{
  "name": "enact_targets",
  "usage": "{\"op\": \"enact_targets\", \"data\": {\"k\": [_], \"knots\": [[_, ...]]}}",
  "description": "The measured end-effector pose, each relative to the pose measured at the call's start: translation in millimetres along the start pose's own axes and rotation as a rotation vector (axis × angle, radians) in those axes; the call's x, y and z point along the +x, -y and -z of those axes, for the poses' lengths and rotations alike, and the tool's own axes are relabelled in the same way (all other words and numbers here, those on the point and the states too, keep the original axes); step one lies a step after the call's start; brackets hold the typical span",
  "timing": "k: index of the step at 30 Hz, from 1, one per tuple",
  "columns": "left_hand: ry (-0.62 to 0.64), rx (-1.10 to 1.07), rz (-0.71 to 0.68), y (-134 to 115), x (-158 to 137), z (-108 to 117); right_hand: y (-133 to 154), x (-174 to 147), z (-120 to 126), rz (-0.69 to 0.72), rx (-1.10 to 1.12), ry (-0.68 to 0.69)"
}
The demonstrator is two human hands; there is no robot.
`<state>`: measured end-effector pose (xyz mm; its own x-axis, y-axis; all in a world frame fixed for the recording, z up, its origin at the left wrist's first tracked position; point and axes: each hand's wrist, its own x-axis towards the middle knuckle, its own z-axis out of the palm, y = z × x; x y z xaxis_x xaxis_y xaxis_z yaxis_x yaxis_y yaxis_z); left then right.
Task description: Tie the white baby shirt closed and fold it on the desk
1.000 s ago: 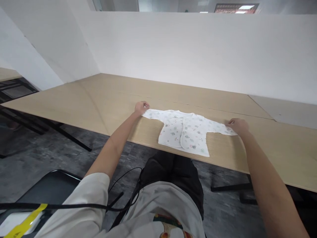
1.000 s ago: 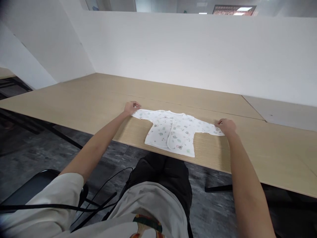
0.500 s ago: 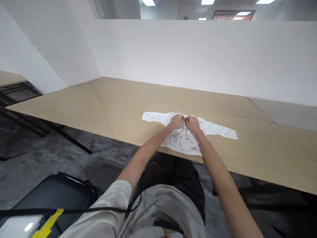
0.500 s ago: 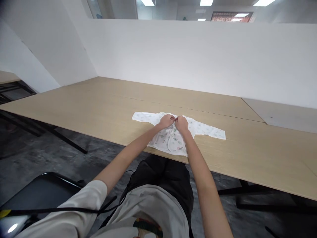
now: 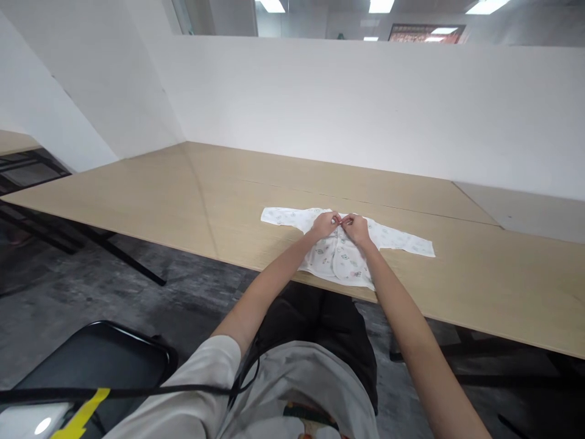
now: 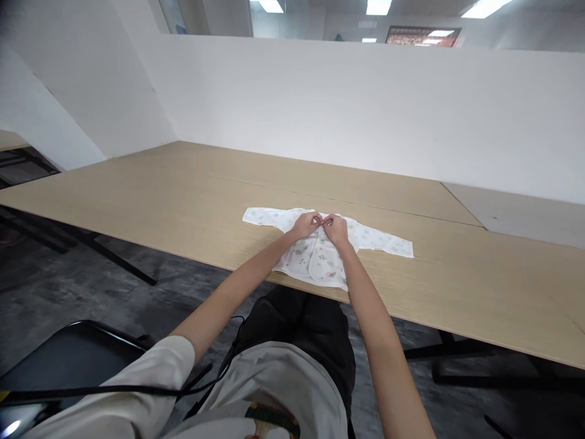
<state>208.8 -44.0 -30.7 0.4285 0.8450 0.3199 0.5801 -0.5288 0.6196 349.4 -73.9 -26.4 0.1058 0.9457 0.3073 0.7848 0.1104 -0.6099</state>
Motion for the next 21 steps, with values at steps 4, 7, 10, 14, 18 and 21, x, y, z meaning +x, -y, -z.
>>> {"op": "enact_targets", "data": {"k": [4, 7, 10, 14, 18, 21], "knots": [[-0.054, 0.083, -0.065, 0.7, -1.1, -3.2, 1.5, -0.2, 2.6, -0.062, 0.054, -0.02], [-0.069, 0.104, -0.104, -2.2, -3.3, -3.7, 2.2, -0.8, 3.8, -0.15, 0.086, -0.042], [-0.07, 0.027, -0.124, -4.6, -4.0, -3.9, 4.7, -2.7, 3.9, -0.225, 0.183, -0.06], [-0.066, -0.14, -0.113, -6.3, -2.6, -5.2, 11.2, -4.2, 8.4, -0.351, 0.439, -0.007], [-0.029, -0.303, -0.069, -9.1, -5.6, -2.8, 12.9, -5.7, 20.2, -0.393, 0.492, 0.035], [0.046, -0.353, 0.03, -10.4, -12.7, 4.2, 9.7, -13.6, 28.6, -0.343, 0.354, 0.095]]}}
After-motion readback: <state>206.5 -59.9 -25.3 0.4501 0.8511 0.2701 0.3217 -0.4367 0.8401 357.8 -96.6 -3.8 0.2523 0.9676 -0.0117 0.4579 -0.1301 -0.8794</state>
